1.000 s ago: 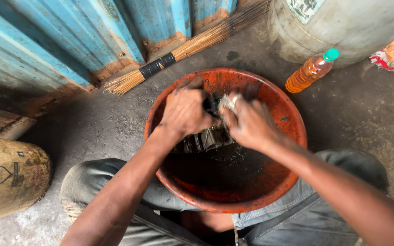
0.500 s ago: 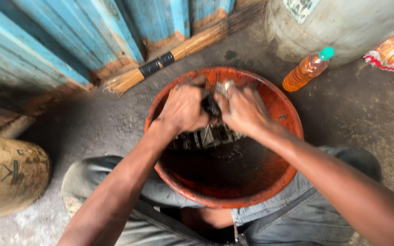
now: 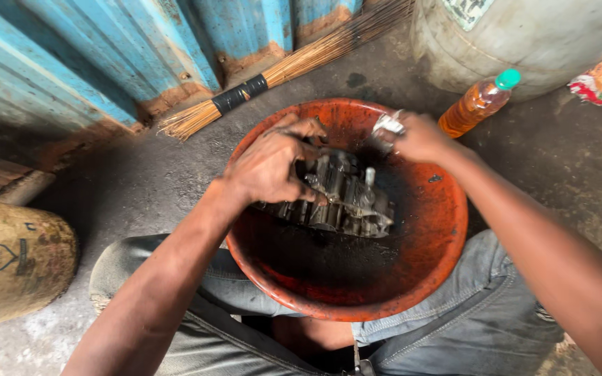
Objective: The person is cleaning a greasy engine part using a cloth and a liquid solvent. They scrub the part thoroughly, turning it over to clean different sides, and occasionally dip the cloth into the basin to reapply the solvent.
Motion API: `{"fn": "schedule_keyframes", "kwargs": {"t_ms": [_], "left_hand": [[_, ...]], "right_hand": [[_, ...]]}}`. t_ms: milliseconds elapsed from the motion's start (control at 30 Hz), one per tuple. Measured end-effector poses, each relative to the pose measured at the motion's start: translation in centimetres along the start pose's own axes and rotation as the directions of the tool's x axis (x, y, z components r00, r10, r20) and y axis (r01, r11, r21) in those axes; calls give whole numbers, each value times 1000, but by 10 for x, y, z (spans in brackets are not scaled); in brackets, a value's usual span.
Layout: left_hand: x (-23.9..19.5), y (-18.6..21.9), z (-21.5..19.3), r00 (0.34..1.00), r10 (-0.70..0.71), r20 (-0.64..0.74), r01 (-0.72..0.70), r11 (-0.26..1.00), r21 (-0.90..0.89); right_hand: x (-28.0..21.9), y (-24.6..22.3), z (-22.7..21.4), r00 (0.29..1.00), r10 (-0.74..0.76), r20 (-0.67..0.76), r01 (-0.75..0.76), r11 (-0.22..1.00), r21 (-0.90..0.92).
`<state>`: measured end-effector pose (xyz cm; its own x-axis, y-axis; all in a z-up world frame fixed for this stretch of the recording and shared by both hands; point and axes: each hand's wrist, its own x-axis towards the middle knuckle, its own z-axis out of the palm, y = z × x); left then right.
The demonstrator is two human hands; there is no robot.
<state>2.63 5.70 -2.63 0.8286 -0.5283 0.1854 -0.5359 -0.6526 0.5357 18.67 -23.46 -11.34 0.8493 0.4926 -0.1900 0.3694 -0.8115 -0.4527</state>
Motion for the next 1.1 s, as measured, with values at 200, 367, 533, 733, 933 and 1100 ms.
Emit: {"fn": "schedule_keyframes", "kwargs": {"t_ms": [200,367,533,733,933,1100], "left_hand": [[-16,25,-15,996,63,-69,-62,998,15],[-19,26,-13,997,20,-75,-19,1000,3],[-10,17,-2,996,-71,-61,71,997,6],[14,-4,8,992,-94,-79,99,993,63],[15,-5,10,991,-83,-109,77,996,-53],[20,-1,7,983,-97,-155,88,994,-61]], "right_hand": [[15,1,68,946,-74,315,189,916,-354],[-10,-8,74,931,171,322,-127,980,-155],[-27,-26,25,985,73,155,-40,978,-203],[-81,-77,-29,939,-281,-198,313,937,154],[-99,-132,0,853,-385,-352,440,893,91],[-96,-142,-7,920,-308,-244,336,938,82]]}}
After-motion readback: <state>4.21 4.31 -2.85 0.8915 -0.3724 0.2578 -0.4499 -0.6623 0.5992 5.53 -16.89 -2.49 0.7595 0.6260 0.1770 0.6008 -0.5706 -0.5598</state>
